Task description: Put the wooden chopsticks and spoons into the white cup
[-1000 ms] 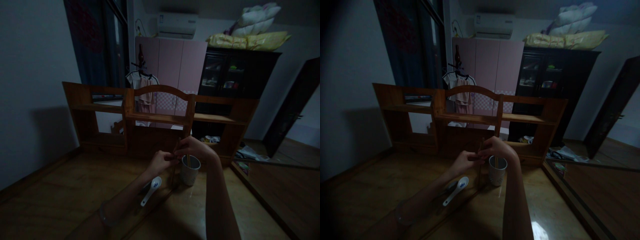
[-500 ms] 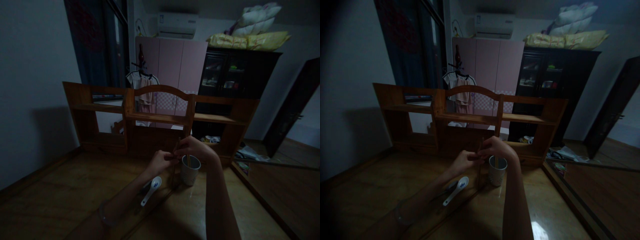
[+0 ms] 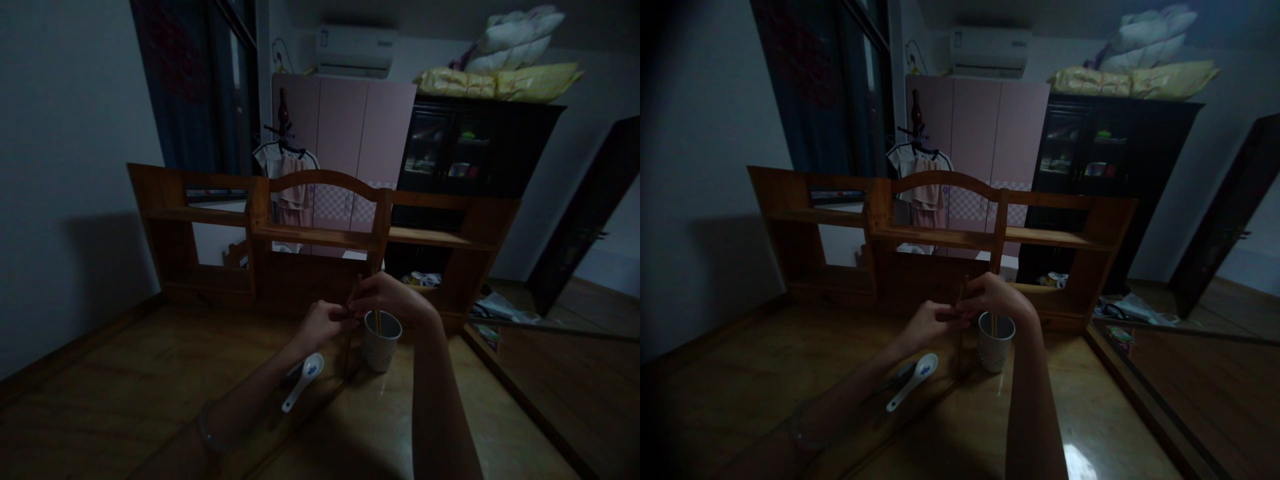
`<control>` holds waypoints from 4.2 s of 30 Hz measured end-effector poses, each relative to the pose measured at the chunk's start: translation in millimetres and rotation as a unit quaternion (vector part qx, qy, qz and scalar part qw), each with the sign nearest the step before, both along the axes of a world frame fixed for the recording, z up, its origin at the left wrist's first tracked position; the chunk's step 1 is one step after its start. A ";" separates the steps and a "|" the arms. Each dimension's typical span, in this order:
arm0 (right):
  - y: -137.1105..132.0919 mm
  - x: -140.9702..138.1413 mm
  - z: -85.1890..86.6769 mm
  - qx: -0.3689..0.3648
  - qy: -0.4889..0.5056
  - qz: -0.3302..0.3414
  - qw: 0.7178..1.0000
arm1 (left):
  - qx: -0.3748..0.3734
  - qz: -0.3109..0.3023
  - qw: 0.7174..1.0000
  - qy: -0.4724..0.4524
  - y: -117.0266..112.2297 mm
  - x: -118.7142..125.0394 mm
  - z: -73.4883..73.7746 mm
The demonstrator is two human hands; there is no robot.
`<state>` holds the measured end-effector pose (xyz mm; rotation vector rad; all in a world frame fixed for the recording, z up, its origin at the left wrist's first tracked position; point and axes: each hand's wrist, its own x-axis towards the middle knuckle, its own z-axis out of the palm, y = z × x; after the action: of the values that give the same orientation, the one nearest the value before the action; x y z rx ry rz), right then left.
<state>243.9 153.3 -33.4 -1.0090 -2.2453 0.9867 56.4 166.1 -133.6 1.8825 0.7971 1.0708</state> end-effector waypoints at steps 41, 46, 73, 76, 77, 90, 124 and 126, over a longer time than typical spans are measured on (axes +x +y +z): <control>-1.7 0.0 1.3 0.001 -0.001 0.012 1.000 | -0.014 -0.002 1.000 -0.013 -2.5 0.9 1.7; 0.2 0.3 0.4 0.008 -0.013 0.007 1.000 | -0.022 -0.017 1.000 -0.010 -2.7 0.3 2.4; -0.3 -1.6 0.5 -0.002 0.016 -0.002 1.000 | 0.031 0.066 0.997 0.035 -7.4 0.6 11.0; 0.0 -0.9 -0.2 0.004 0.017 0.001 1.000 | 0.012 0.044 0.999 0.014 -5.4 1.9 6.6; 0.1 -1.0 -0.2 0.003 0.016 0.003 1.000 | 0.004 0.036 0.999 0.006 -5.0 2.1 5.5; 2.4 -0.1 -1.9 -0.021 0.004 0.018 1.000 | -0.035 -0.011 0.999 -0.022 -6.5 3.1 6.6; 0.1 3.3 -0.8 -0.003 0.005 0.021 1.000 | -0.009 0.021 0.999 -0.023 -12.6 5.6 7.9; -0.3 3.1 0.0 -0.004 0.001 0.026 1.000 | -0.016 0.014 0.999 -0.024 -11.7 5.7 6.6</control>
<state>247.1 153.0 -33.4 -0.9567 -2.2785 1.0197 62.2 154.5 -127.0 1.8158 0.8106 1.1108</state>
